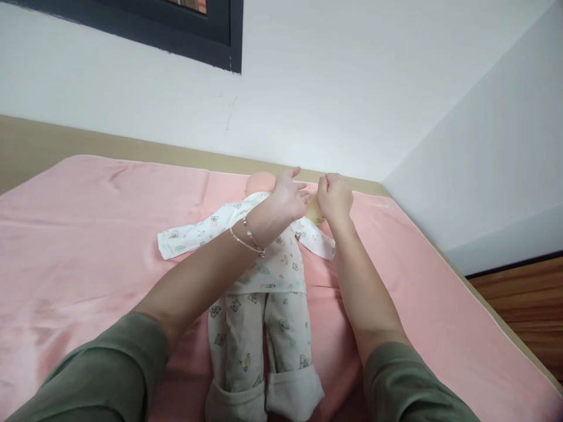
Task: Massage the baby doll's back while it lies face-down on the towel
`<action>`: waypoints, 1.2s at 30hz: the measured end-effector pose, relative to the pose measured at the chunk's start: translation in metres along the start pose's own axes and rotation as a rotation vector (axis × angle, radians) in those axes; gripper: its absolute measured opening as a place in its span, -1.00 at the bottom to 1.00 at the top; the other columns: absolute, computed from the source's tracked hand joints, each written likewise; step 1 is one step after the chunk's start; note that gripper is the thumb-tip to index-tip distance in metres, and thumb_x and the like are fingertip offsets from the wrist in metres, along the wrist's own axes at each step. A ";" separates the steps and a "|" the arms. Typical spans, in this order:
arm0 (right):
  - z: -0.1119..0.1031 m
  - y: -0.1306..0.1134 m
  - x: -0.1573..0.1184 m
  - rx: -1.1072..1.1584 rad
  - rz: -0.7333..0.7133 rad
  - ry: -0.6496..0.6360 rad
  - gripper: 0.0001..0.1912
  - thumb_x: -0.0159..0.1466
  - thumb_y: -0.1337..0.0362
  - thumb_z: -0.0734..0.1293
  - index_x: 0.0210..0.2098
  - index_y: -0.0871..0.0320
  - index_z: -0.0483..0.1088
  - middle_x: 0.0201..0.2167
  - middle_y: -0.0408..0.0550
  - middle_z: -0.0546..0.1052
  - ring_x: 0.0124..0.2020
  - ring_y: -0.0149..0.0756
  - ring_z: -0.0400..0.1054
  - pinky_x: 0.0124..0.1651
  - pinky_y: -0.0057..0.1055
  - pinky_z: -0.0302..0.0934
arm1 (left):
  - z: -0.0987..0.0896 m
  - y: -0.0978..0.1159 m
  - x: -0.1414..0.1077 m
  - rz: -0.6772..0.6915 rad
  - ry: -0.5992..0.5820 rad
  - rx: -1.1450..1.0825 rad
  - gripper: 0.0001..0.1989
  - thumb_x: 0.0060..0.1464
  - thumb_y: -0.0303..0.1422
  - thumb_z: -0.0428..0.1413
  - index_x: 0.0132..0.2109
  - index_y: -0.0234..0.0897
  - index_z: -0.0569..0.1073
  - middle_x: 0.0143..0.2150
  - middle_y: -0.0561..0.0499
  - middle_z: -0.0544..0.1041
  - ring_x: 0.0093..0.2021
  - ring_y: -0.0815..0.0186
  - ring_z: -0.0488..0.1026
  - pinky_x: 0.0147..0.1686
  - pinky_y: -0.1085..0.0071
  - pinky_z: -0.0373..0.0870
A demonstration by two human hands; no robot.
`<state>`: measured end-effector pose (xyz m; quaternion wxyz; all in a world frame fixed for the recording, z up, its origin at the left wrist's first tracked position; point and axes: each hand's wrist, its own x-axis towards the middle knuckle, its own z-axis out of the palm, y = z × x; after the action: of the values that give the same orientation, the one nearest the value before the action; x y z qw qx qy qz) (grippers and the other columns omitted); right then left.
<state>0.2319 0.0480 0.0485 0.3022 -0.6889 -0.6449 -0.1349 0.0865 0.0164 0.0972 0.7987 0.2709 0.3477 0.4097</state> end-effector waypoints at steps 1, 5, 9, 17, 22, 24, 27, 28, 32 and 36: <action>0.000 -0.001 0.000 -0.009 0.015 -0.004 -0.63 0.43 0.27 0.04 -0.34 0.14 0.41 -0.21 0.11 0.54 -0.15 -0.10 0.35 0.01 -0.21 0.18 | -0.002 0.003 -0.012 -0.026 0.042 0.038 -0.29 0.27 -0.12 -0.17 0.41 -0.51 0.10 0.35 -0.42 0.31 0.37 0.06 0.34 0.23 0.24 0.47; -0.001 -0.006 0.001 -0.057 0.047 -0.027 -0.64 0.41 0.30 0.04 -0.31 0.15 0.43 -0.20 0.15 0.55 -0.16 -0.06 0.35 -0.03 -0.19 0.18 | -0.022 0.017 -0.058 0.009 0.004 0.196 -0.28 0.24 -0.18 -0.17 0.42 -0.58 0.07 0.32 -0.47 0.32 0.39 0.01 0.30 0.23 0.20 0.47; 0.002 -0.008 0.001 -0.064 0.040 0.019 -0.63 0.38 0.34 0.04 -0.33 0.17 0.45 -0.23 0.18 0.54 -0.14 -0.03 0.36 0.02 -0.15 0.18 | -0.057 0.023 -0.074 0.297 -0.096 0.440 -0.37 0.27 -0.03 -0.21 0.31 -0.26 0.33 0.22 -0.29 0.45 0.35 0.00 0.36 0.19 0.05 0.49; -0.001 -0.012 -0.002 0.037 0.134 0.012 -0.64 0.29 0.38 0.10 -0.22 0.19 0.53 -0.17 0.16 0.58 -0.07 0.00 0.42 -0.11 -0.20 0.24 | -0.079 0.017 -0.066 0.484 0.004 0.462 -0.38 0.28 0.06 -0.19 0.22 -0.19 0.43 0.16 -0.26 0.48 0.39 -0.07 0.29 0.19 -0.09 0.45; -0.006 -0.007 0.000 0.140 0.172 -0.056 -0.62 0.27 0.34 0.15 -0.09 0.18 0.55 -0.02 0.16 0.60 0.07 0.05 0.44 0.08 -0.11 0.29 | -0.067 0.011 -0.078 0.509 0.012 0.469 -0.43 0.28 0.06 -0.18 0.17 -0.14 0.46 0.15 -0.21 0.49 0.40 -0.06 0.28 0.16 -0.06 0.48; -0.008 -0.004 0.002 0.217 0.188 -0.077 -0.59 0.27 0.31 0.15 -0.03 0.19 0.53 0.06 0.15 0.57 0.13 0.04 0.42 0.16 -0.08 0.27 | -0.060 0.011 -0.086 0.460 -0.025 0.461 -0.43 0.29 0.04 -0.19 0.17 -0.15 0.46 0.14 -0.21 0.50 0.39 -0.06 0.30 0.16 -0.05 0.49; -0.013 -0.002 0.004 0.297 0.186 -0.117 -0.60 0.33 0.22 0.11 -0.09 0.19 0.53 0.01 0.17 0.58 0.12 0.01 0.42 0.19 -0.08 0.25 | -0.050 0.014 -0.097 0.361 -0.055 0.412 -0.49 0.30 -0.08 -0.18 0.19 -0.19 0.42 0.12 -0.23 0.52 0.36 -0.06 0.35 0.16 -0.06 0.50; -0.016 -0.004 0.004 0.299 0.166 -0.131 -0.59 0.37 0.18 0.09 -0.13 0.18 0.53 -0.02 0.18 0.59 0.12 0.01 0.42 0.20 -0.06 0.25 | -0.047 0.015 -0.100 0.326 -0.065 0.394 -0.51 0.31 -0.12 -0.17 0.20 -0.20 0.41 0.12 -0.23 0.53 0.34 -0.05 0.37 0.17 -0.06 0.50; -0.038 -0.024 -0.010 0.273 0.004 -0.082 -0.45 0.47 -0.02 0.01 0.04 0.17 0.48 0.24 0.23 0.43 0.37 0.14 0.19 0.37 0.21 0.05 | -0.034 0.013 -0.110 0.197 -0.073 0.290 -0.55 0.30 -0.19 -0.15 0.20 -0.23 0.39 0.14 -0.24 0.53 0.33 -0.04 0.39 0.18 -0.04 0.51; -0.068 -0.069 -0.055 0.467 -0.270 -0.060 -0.32 0.49 -0.12 -0.10 0.42 0.07 0.13 0.50 0.03 0.04 0.54 -0.02 -0.15 0.52 0.23 -0.18 | -0.015 0.005 -0.130 0.114 -0.149 0.077 -0.57 0.36 -0.22 -0.22 0.12 -0.19 0.46 0.17 -0.11 0.54 0.39 0.04 0.31 0.31 -0.02 0.41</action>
<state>0.1714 -0.0375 0.0870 0.4132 -0.5120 -0.7531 -0.0012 0.0169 -0.0884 0.1351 0.7867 0.3506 0.2867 0.4196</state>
